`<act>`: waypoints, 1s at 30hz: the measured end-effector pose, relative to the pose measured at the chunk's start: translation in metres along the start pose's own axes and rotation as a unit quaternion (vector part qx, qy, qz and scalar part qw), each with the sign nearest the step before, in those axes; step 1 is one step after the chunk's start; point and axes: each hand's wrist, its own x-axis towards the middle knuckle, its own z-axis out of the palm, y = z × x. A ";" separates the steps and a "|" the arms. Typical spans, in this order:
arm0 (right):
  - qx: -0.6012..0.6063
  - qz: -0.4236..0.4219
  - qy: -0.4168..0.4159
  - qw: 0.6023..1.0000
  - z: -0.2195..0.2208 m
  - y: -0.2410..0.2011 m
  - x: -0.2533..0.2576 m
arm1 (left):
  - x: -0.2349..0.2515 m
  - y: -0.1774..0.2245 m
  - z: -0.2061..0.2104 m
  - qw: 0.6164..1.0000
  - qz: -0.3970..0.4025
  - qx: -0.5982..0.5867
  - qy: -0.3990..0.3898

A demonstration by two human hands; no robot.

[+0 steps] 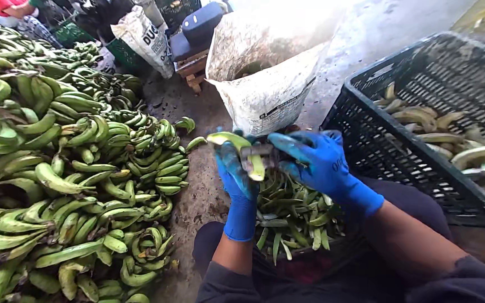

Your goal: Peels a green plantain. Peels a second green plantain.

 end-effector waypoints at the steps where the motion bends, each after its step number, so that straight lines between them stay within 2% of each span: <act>1: -0.009 0.007 0.000 1.000 -0.003 0.011 0.010 | -0.001 -0.001 -0.007 0.995 -0.044 0.014 -0.088; 3: -0.016 0.036 -0.017 0.999 -0.008 0.033 0.026 | 0.006 0.001 -0.020 0.955 -0.146 0.081 -0.246; 4: -0.022 0.052 -0.024 0.998 -0.009 0.040 0.031 | 0.009 0.005 -0.024 0.930 -0.188 0.129 -0.289; 5: -0.023 0.068 -0.028 0.997 -0.009 0.042 0.032 | 0.012 0.005 -0.026 0.919 -0.215 0.145 -0.298; 7: -0.020 0.082 -0.018 0.996 -0.005 0.032 0.022 | 0.018 -0.003 -0.027 0.951 -0.219 0.060 -0.212; 8: -0.017 0.066 0.009 0.998 0.001 0.021 0.014 | 0.021 -0.005 -0.025 0.970 -0.204 -0.010 -0.133; 10: -0.015 0.006 0.068 0.998 0.013 0.000 -0.002 | 0.024 0.002 -0.013 0.974 -0.144 -0.171 -0.023; 12: -0.017 -0.023 0.088 0.996 0.019 -0.010 -0.009 | 0.023 0.006 -0.002 0.951 -0.096 -0.293 0.003; 16: 0.005 -0.008 0.076 0.997 0.013 -0.003 0.003 | 0.003 -0.003 0.015 0.955 -0.077 -0.283 0.027; 19: 0.017 -0.037 0.065 0.997 0.014 -0.011 -0.006 | 0.009 -0.001 0.003 0.940 -0.081 -0.331 0.012; 20: 0.022 -0.041 0.065 0.997 0.015 -0.014 -0.007 | 0.010 0.001 0.002 0.944 -0.072 -0.322 0.010; 23: 0.038 0.001 0.036 0.999 0.011 -0.010 0.003 | -0.002 -0.005 0.003 0.969 -0.071 -0.227 -0.063; 25: 0.035 0.009 0.034 0.999 0.007 -0.002 0.007 | -0.005 -0.011 -0.002 0.986 -0.046 -0.105 -0.117; 26: 0.030 0.002 0.038 0.999 0.006 0.000 0.006 | -0.004 -0.011 -0.006 0.992 -0.014 -0.007 -0.123; 28: 0.029 -0.009 0.041 0.999 0.006 0.000 0.003 | -0.007 -0.006 -0.006 0.987 0.009 0.141 -0.083; 30: 0.037 -0.003 0.001 0.999 0.003 0.006 0.007 | -0.012 -0.006 -0.004 0.980 0.014 0.188 -0.065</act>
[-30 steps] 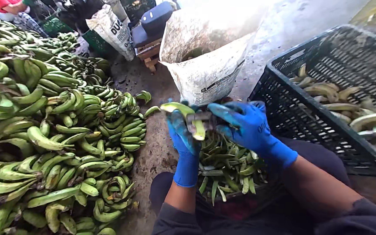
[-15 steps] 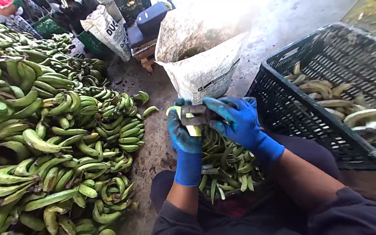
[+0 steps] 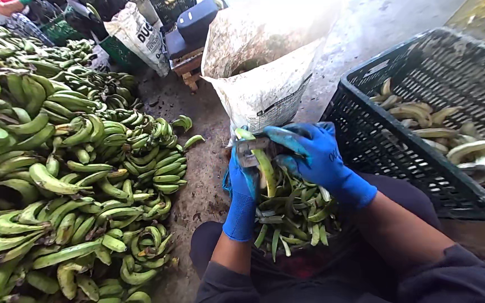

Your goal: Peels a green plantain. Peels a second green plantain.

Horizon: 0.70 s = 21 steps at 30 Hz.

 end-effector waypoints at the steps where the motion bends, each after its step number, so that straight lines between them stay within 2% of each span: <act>1: 0.010 0.016 -0.033 0.999 -0.003 0.006 0.005 | -0.001 0.000 -0.001 1.000 0.004 0.017 -0.021; 4: 0.036 0.081 -0.119 0.989 -0.010 0.026 0.022 | 0.000 0.000 -0.011 0.989 0.016 0.103 -0.104; 6: 0.015 0.100 -0.112 0.989 -0.009 0.029 0.022 | 0.006 -0.004 -0.017 0.984 0.032 0.127 -0.124; 9: -0.013 0.190 -0.107 0.976 -0.004 0.041 0.021 | 0.008 -0.008 -0.021 0.979 0.046 0.072 -0.187; 11: -0.025 0.238 -0.094 0.966 -0.009 0.043 0.021 | 0.010 -0.007 -0.017 0.988 -0.005 -0.004 -0.154; 13: -0.033 0.148 -0.036 0.988 -0.010 0.029 0.011 | 0.018 -0.006 -0.014 0.985 -0.073 -0.128 -0.092; 14: -0.029 0.074 -0.008 0.997 -0.006 0.020 0.000 | 0.021 -0.004 -0.013 0.965 -0.108 -0.229 -0.073; 16: -0.021 -0.066 0.034 0.997 0.005 0.006 -0.016 | 0.028 -0.007 -0.018 0.875 -0.164 -0.442 -0.110; 17: -0.020 -0.103 0.042 0.994 0.009 0.001 -0.020 | 0.029 -0.009 -0.019 0.835 -0.180 -0.507 -0.116; 18: -0.011 -0.108 0.040 0.993 0.011 -0.003 -0.019 | 0.026 -0.008 -0.017 0.825 -0.180 -0.524 -0.112; 19: 0.007 -0.085 0.031 0.996 0.010 -0.006 -0.015 | 0.022 -0.007 -0.011 0.840 -0.163 -0.507 -0.103; 21: 0.074 0.026 -0.007 0.997 0.010 -0.009 -0.002 | 0.014 -0.005 0.002 0.902 -0.092 -0.413 -0.087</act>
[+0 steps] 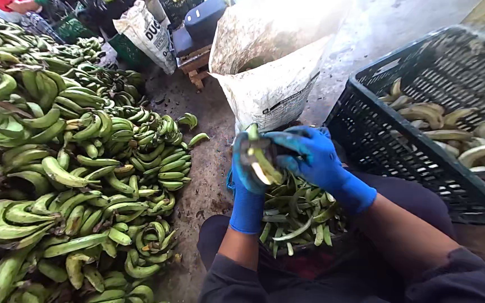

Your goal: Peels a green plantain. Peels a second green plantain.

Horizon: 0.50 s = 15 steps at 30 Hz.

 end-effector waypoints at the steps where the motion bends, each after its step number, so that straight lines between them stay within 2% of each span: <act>1: 0.045 0.068 -0.012 0.997 0.001 0.002 0.006 | -0.002 -0.003 0.003 0.999 0.009 0.030 -0.008; 3: 0.140 0.202 -0.034 0.969 0.001 0.010 0.012 | -0.004 -0.003 0.006 1.000 -0.030 0.001 -0.004; 5: 0.187 0.268 -0.045 0.944 0.000 0.021 0.015 | -0.001 0.001 -0.004 0.996 -0.060 -0.052 -0.034; 6: 0.170 0.242 -0.061 0.953 -0.003 0.024 0.015 | 0.002 0.005 -0.011 0.994 -0.078 -0.071 -0.038; 8: 0.084 0.095 -0.110 0.986 -0.013 0.024 0.010 | 0.009 0.012 -0.024 0.994 -0.083 -0.066 0.012; 10: 0.031 -0.034 -0.145 0.988 -0.017 0.019 0.001 | 0.012 0.019 -0.025 0.992 -0.086 -0.044 0.078; 11: 0.011 -0.054 -0.148 0.987 -0.016 0.016 -0.003 | 0.013 0.019 -0.022 0.990 -0.084 -0.018 0.113; 13: -0.025 0.000 -0.117 0.993 -0.011 0.011 -0.004 | 0.007 0.012 -0.015 0.983 -0.063 0.076 0.154; 15: -0.042 0.124 -0.069 0.989 -0.008 0.016 0.006 | 0.002 0.005 -0.005 0.976 -0.050 0.115 0.177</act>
